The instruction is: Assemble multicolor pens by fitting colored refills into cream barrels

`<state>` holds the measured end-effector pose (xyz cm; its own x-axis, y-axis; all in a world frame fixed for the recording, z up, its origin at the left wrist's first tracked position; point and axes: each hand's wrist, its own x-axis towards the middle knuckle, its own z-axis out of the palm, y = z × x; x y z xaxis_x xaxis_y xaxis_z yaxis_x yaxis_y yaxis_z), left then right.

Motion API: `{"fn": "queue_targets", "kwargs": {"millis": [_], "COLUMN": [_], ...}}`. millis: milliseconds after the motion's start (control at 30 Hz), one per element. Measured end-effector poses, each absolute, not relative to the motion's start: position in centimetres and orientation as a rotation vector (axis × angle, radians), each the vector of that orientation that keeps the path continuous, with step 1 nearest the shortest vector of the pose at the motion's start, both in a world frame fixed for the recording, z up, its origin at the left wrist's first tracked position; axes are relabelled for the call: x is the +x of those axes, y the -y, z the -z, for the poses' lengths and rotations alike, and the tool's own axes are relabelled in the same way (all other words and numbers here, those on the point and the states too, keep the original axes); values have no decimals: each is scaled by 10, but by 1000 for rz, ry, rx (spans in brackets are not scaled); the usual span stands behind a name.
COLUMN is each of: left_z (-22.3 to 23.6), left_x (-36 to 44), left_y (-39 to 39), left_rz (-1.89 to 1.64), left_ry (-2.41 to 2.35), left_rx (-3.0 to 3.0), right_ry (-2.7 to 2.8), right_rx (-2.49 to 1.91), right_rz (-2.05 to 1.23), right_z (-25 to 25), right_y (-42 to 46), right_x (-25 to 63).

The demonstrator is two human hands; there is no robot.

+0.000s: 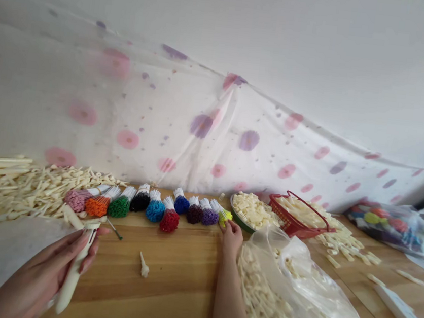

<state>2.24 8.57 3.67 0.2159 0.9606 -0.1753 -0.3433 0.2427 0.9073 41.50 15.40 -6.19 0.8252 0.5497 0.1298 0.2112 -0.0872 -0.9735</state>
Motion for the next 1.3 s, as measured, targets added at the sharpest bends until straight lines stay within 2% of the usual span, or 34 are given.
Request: {"fn": "queue_targets", "kwargs": {"millis": [167, 433, 667, 833, 933, 1033, 1300], "left_z": [-37, -42, -41, -57, -64, -66, -58], "left_x": [24, 26, 23, 22, 24, 25, 25], "left_y": [-85, -83, -82, -75, -73, -72, -75], "left_rz": [-1078, -1106, -1022, -1012, -1145, -1233, -1045], "left_ry": [-912, -966, -925, -943, -992, -1070, -1164], "left_rx": [866, 900, 1051, 1200, 1117, 1049, 1284], "right_ry": [529, 484, 509, 964, 1501, 1649, 1663], "right_rx": [-1632, -1810, -1759, -1520, -1291, -1223, -1151], "right_rz": [-328, -315, -257, -453, -766, -896, -1048], "right_z": [61, 47, 2, -56, -78, -79, -57], "right_y": [-157, -146, -123, -85, -62, -53, -62], "right_x": [414, 414, 372, 300, 258, 232, 209]}}
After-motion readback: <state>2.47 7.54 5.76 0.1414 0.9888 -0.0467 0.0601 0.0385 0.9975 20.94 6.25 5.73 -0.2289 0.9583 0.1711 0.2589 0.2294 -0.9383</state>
